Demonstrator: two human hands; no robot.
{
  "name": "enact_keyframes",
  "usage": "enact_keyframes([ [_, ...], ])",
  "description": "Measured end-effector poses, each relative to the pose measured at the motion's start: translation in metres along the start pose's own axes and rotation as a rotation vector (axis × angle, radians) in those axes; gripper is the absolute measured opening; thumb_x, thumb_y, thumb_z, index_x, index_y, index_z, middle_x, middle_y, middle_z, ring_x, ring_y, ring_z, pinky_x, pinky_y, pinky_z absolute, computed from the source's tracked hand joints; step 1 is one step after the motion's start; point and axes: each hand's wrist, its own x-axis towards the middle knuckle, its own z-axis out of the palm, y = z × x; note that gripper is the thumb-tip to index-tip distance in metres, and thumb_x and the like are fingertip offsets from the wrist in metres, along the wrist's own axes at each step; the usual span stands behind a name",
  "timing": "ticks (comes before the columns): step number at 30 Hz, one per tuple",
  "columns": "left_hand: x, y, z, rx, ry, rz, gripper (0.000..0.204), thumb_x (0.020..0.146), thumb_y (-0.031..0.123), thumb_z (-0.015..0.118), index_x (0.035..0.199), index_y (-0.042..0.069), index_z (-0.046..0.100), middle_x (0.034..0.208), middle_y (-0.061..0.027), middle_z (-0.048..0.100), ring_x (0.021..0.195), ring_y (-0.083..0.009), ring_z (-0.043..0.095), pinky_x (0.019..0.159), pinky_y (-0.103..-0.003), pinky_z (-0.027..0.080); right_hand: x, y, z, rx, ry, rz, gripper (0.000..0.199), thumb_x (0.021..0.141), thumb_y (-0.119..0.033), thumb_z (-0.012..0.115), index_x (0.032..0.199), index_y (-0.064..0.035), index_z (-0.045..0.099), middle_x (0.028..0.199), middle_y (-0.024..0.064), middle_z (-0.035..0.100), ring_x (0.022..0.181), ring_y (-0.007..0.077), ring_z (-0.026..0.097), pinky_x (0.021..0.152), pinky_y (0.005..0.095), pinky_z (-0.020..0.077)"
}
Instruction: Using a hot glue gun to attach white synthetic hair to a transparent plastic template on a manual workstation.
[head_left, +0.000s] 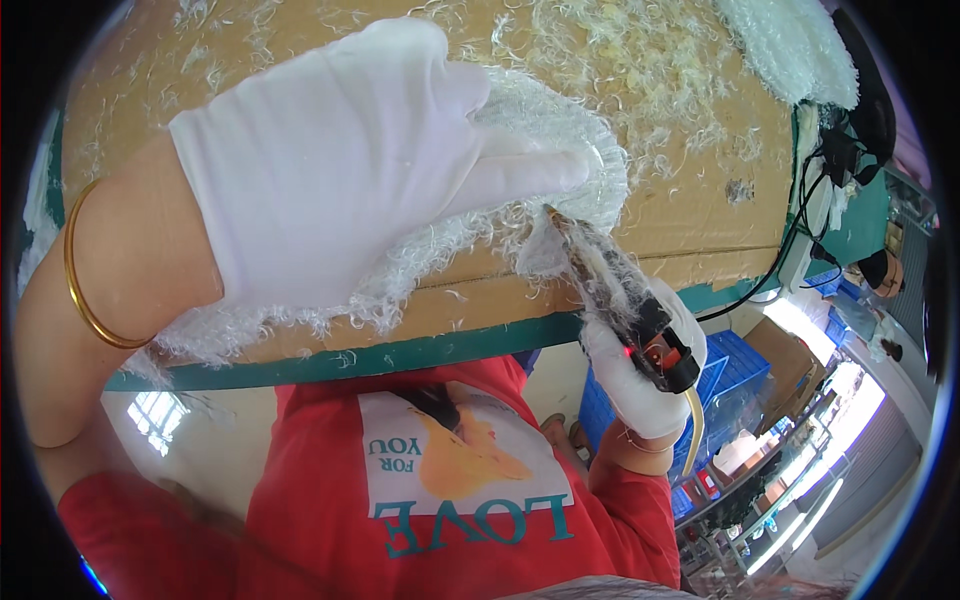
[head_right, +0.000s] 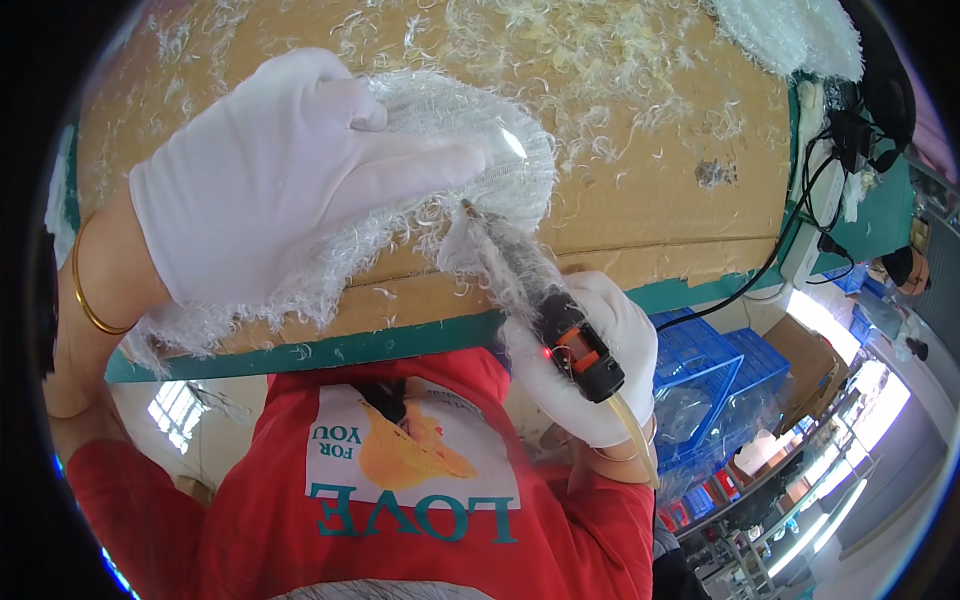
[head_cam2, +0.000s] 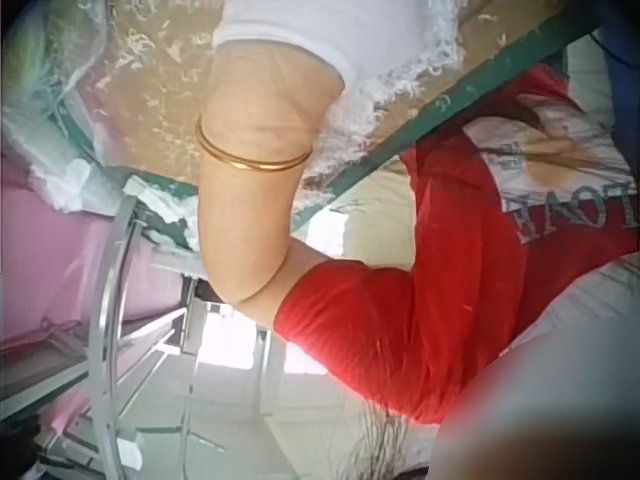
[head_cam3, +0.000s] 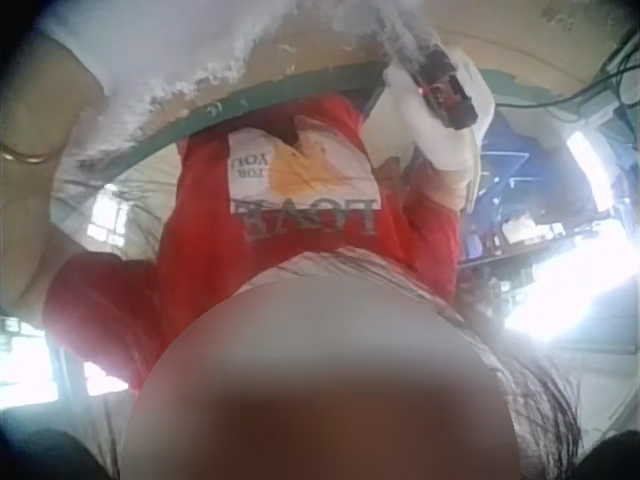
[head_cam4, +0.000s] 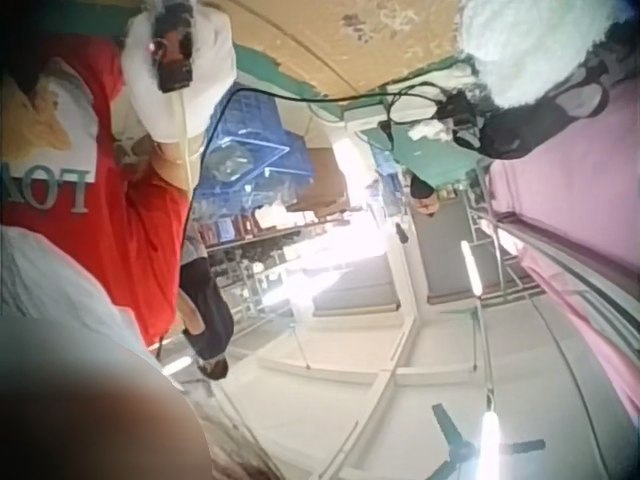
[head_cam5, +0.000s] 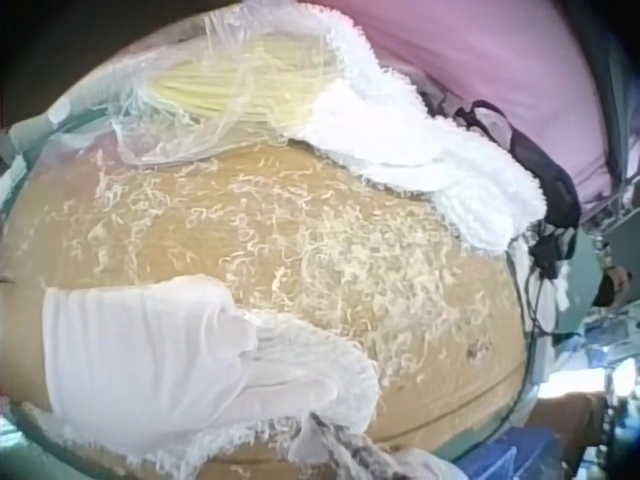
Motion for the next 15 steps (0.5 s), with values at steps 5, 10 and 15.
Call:
enact_keyframes([
  [5,0.004,0.004,-0.011,0.017,-0.019,0.011,0.093,0.069,0.019,0.078,0.154,0.023,0.041,0.088,-0.0030,0.057,0.086,-0.0201,0.056,0.079,-0.032,0.044,-0.003,0.004,0.001,0.101,0.008,0.119,0.023,0.065,-0.006,0.080,0.081,-0.0066,0.064,0.075,0.0088,0.060,0.065,0.0299,0.060,0.060,0.0364,0.0467],
  [10,0.005,0.005,-0.017,0.065,-0.097,0.047,0.090,0.069,0.017,0.076,0.153,0.022,0.043,0.090,-0.0020,0.058,0.086,-0.0195,0.056,0.079,-0.032,0.044,-0.006,0.005,-0.003,0.009,-0.008,0.004,0.023,0.065,-0.007,0.080,0.079,-0.0070,0.062,0.072,0.0089,0.057,0.063,0.0302,0.058,0.058,0.0370,0.0451],
  [15,0.008,0.012,-0.015,0.130,-0.042,-0.012,0.090,0.070,0.015,0.075,0.153,0.021,0.041,0.093,-0.0009,0.060,0.086,-0.0193,0.056,0.079,-0.033,0.044,-0.013,0.008,-0.002,0.026,0.011,-0.017,0.023,0.064,-0.010,0.081,0.078,-0.0076,0.062,0.070,0.0091,0.057,0.061,0.0310,0.057,0.057,0.0376,0.0446],
])
